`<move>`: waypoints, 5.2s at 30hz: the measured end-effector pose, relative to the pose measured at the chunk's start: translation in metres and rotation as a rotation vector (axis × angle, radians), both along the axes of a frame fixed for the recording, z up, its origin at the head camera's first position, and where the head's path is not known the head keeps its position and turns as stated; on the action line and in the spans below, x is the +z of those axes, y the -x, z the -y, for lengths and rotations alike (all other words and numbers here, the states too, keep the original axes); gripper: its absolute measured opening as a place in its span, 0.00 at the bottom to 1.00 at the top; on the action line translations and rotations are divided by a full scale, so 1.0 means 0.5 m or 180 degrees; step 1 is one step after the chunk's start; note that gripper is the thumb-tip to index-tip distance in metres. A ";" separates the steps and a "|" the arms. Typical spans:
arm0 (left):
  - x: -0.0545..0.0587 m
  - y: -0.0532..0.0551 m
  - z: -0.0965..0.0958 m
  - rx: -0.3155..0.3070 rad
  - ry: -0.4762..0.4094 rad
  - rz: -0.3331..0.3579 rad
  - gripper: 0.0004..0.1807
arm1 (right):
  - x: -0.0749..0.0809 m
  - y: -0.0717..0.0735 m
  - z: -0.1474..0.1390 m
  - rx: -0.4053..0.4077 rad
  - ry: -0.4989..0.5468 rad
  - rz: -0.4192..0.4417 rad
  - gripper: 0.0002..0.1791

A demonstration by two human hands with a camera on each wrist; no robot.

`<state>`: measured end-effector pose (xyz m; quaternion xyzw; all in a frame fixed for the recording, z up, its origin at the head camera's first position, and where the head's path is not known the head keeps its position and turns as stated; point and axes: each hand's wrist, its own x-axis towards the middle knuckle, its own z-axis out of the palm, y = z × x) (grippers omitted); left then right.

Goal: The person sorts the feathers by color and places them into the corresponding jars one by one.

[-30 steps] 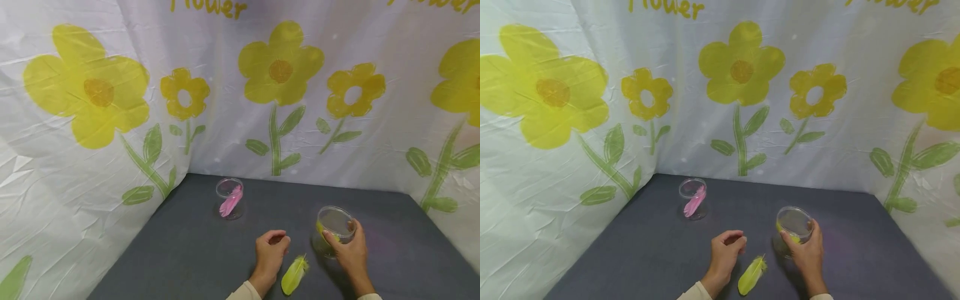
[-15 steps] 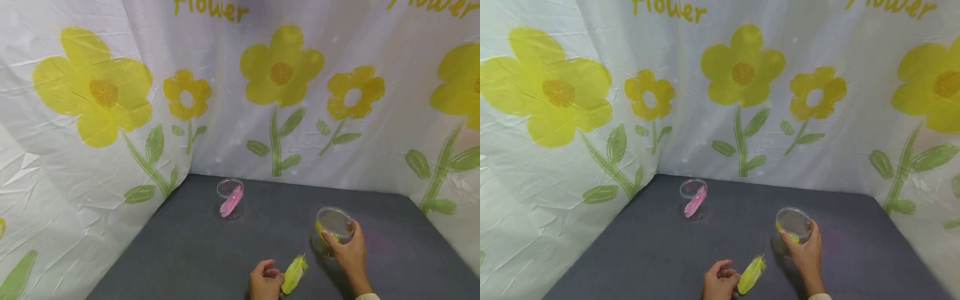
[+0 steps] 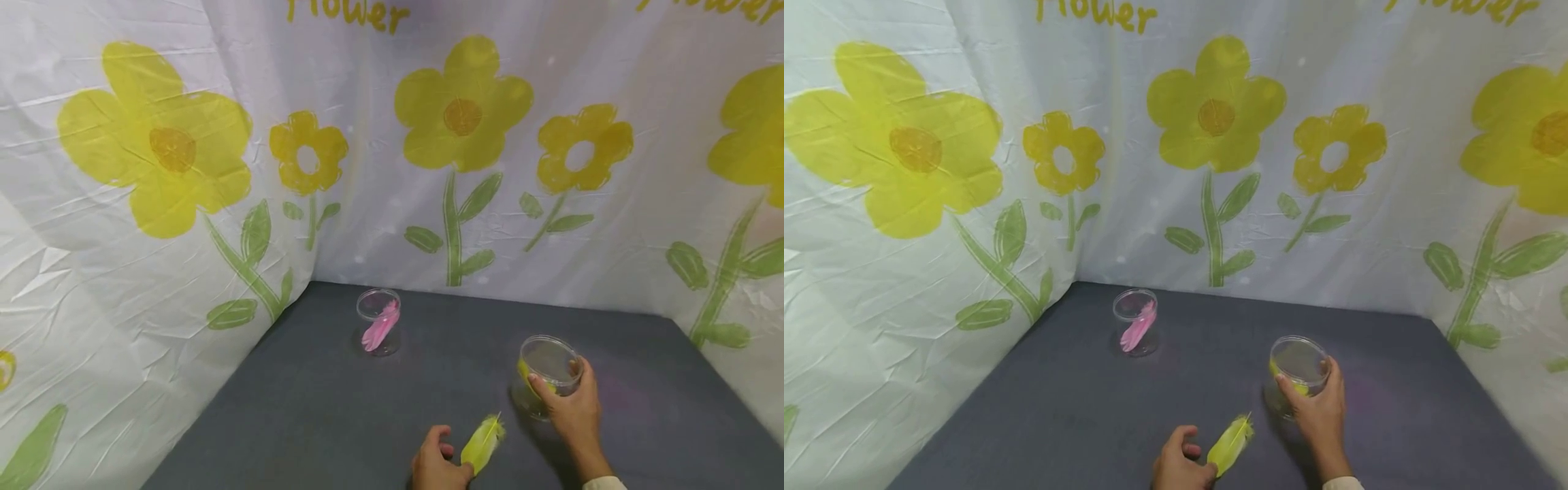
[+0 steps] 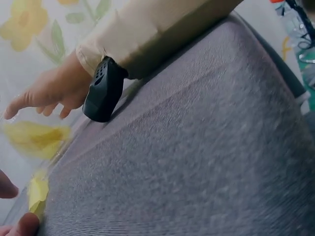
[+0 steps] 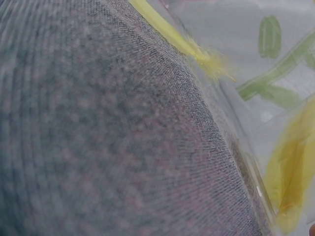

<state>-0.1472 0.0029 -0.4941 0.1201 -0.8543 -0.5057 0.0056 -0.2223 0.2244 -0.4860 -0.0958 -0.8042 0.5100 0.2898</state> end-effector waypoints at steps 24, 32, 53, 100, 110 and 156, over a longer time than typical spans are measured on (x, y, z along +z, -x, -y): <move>0.023 0.059 0.007 -0.0043 -0.1119 -0.1035 0.13 | 0.010 0.009 -0.006 0.0012 -0.0019 0.0012 0.54; 0.034 0.092 0.027 0.0078 -0.0834 -0.1157 0.10 | 0.005 0.006 -0.005 0.0038 -0.0016 0.0003 0.55; -0.003 0.070 -0.013 -0.0134 -0.0481 -0.0790 0.15 | -0.003 0.001 -0.005 0.0064 -0.0023 0.0035 0.55; 0.259 0.198 -0.050 -0.0480 -0.1661 -0.1719 0.07 | -0.005 0.006 -0.012 0.0053 0.0030 0.0034 0.55; 0.237 0.216 -0.141 -0.0565 -0.1262 -0.1427 0.10 | -0.005 0.002 -0.007 0.0047 0.0038 0.0054 0.55; 0.183 0.145 0.031 -0.0739 -0.2444 -0.1760 0.04 | 0.013 0.124 -0.029 0.0223 -0.0315 0.0185 0.53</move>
